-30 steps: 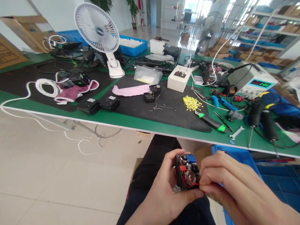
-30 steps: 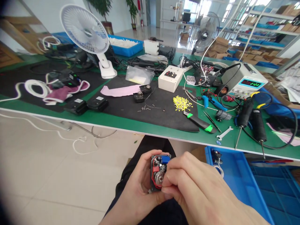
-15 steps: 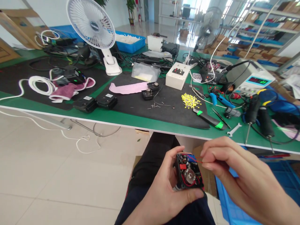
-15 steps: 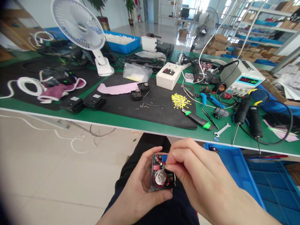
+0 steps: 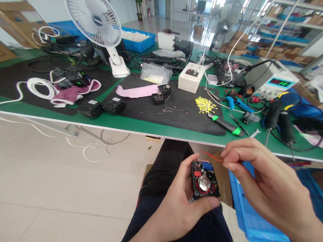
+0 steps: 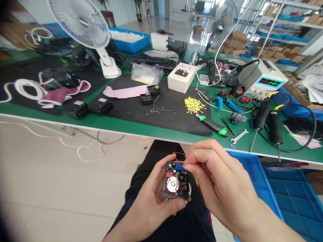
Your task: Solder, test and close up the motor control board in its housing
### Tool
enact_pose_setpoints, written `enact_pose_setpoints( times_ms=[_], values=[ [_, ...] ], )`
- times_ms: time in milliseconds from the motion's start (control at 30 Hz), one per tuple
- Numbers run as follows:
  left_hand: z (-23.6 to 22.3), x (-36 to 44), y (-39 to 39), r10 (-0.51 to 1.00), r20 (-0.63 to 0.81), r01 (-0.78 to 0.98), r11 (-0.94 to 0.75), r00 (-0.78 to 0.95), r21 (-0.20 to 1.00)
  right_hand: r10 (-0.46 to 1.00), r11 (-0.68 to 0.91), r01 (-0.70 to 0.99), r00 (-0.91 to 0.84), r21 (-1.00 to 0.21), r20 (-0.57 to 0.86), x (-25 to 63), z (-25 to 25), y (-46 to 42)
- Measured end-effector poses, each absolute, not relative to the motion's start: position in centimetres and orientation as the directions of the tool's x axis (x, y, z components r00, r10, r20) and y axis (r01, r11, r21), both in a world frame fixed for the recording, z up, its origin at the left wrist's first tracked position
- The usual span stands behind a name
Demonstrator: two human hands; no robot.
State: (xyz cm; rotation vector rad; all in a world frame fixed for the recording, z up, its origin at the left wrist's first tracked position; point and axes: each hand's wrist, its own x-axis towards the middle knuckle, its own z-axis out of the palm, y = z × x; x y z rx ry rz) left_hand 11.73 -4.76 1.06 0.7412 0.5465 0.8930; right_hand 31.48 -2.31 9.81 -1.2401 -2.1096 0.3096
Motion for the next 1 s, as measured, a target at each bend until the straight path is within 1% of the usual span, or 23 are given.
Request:
enact_pose_setpoints(
  times_ms=[133, 200, 300, 367, 500, 667, 833, 933, 1000],
  values=[
    [0.9, 11.9, -5.1, 0.855, -0.145, -0.517, 0.427, 0.497, 0.742, 0.835, 0.540, 0.687, -0.363, -0.487, 0.413, 31.5, 9.1, -2.7],
    [0.7, 11.9, -5.2, 0.850, -0.150, -0.572, 0.459, 0.504, 0.680, 0.843, 0.528, 0.684, -0.350, -0.504, 0.408, 31.6, 8.8, -2.8],
    [0.5, 12.0, -4.9, 0.842, -0.154, -0.671, 0.510, 0.517, 0.538, 0.858, 0.506, 0.676, -0.329, -0.536, 0.394, 32.0, 8.5, -3.0],
    [0.4, 12.0, -4.7, 0.843, -0.169, -0.695, 0.521, 0.511, 0.496, 0.865, 0.495, 0.679, -0.322, -0.543, 0.386, 32.2, 8.4, -3.2],
    [0.3, 11.8, -4.5, 0.835, -0.206, -0.670, 0.536, 0.510, 0.513, 0.865, 0.494, 0.688, -0.325, -0.532, 0.383, 32.4, 8.4, -3.7],
    [0.4, 11.3, -4.8, 0.837, -0.176, -0.668, 0.525, 0.519, 0.527, 0.860, 0.503, 0.688, -0.336, -0.523, 0.385, 32.4, 8.6, -3.9],
    [0.8, 11.1, -4.9, 0.810, -0.184, -0.569, 0.534, 0.557, 0.625, 0.852, 0.518, 0.672, -0.350, -0.529, 0.389, 32.2, 8.8, -4.0],
    [0.8, 11.5, -5.1, 0.836, -0.165, -0.599, 0.499, 0.524, 0.626, 0.848, 0.523, 0.682, -0.354, -0.512, 0.395, 32.2, 9.0, -4.2],
    [0.8, 11.8, -5.2, 0.853, -0.184, -0.614, 0.486, 0.488, 0.622, 0.843, 0.530, 0.683, -0.362, -0.503, 0.397, 32.3, 9.0, -4.4]
  ],
)
